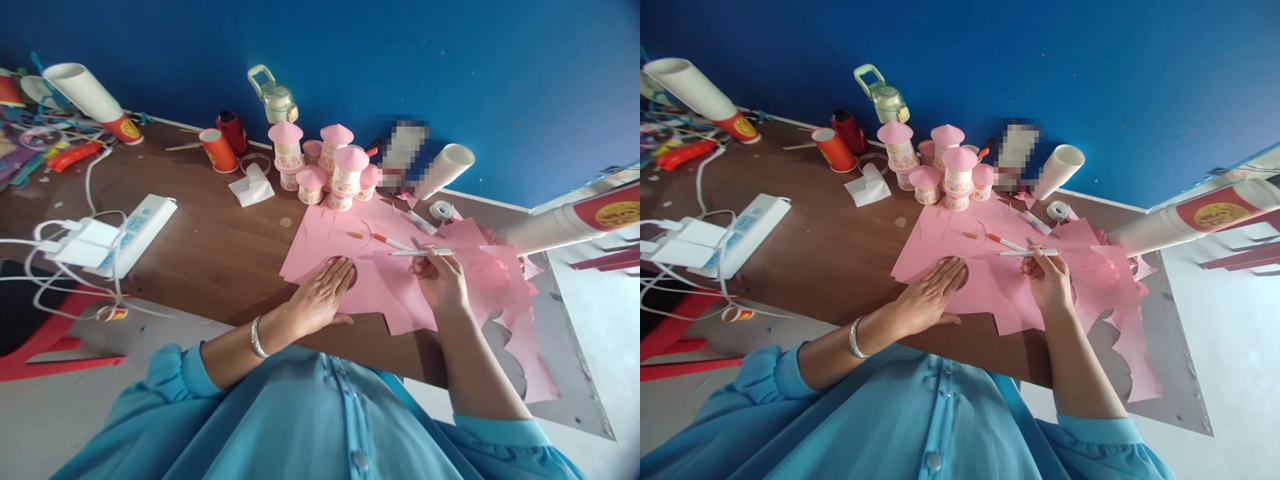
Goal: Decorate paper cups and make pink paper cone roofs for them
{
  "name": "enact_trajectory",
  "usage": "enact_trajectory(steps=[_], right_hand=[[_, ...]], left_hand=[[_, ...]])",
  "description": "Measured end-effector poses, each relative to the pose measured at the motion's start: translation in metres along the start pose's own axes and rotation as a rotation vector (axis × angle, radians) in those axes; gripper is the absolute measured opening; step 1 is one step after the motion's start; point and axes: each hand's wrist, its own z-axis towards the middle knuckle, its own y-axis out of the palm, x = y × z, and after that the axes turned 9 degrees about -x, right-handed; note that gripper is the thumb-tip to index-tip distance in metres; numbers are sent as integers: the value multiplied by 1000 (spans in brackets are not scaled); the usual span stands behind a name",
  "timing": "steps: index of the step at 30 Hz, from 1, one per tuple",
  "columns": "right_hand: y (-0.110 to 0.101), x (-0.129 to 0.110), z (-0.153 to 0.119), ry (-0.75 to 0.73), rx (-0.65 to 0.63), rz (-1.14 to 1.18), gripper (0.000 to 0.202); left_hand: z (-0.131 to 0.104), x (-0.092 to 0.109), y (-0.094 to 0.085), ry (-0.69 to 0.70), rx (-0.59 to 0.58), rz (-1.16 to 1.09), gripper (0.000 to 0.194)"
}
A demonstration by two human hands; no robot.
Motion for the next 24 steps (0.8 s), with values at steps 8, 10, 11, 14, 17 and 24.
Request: enact_trajectory(steps=[8, 10, 11, 14, 17, 24], right_hand=[[58, -21, 9, -9, -235, -370, 26], [76, -22, 25, -20, -311, -435, 30], [84, -21, 33, -14, -358, -459, 31], [105, -16, 59, 41, -498, -549, 38], [120, -10, 77, 111, -631, -621, 37], [136, -1, 89, 164, -896, -834, 31]], left_hand=[[3, -2, 8, 13, 8, -36, 124], [4, -2, 9, 6, -2, -46, 124], [4, -2, 10, 4, -4, -49, 125], [4, -2, 13, 6, 15, -54, 127], [4, -2, 15, 9, 41, -52, 129], [3, 0, 13, -5, 31, -34, 131]])
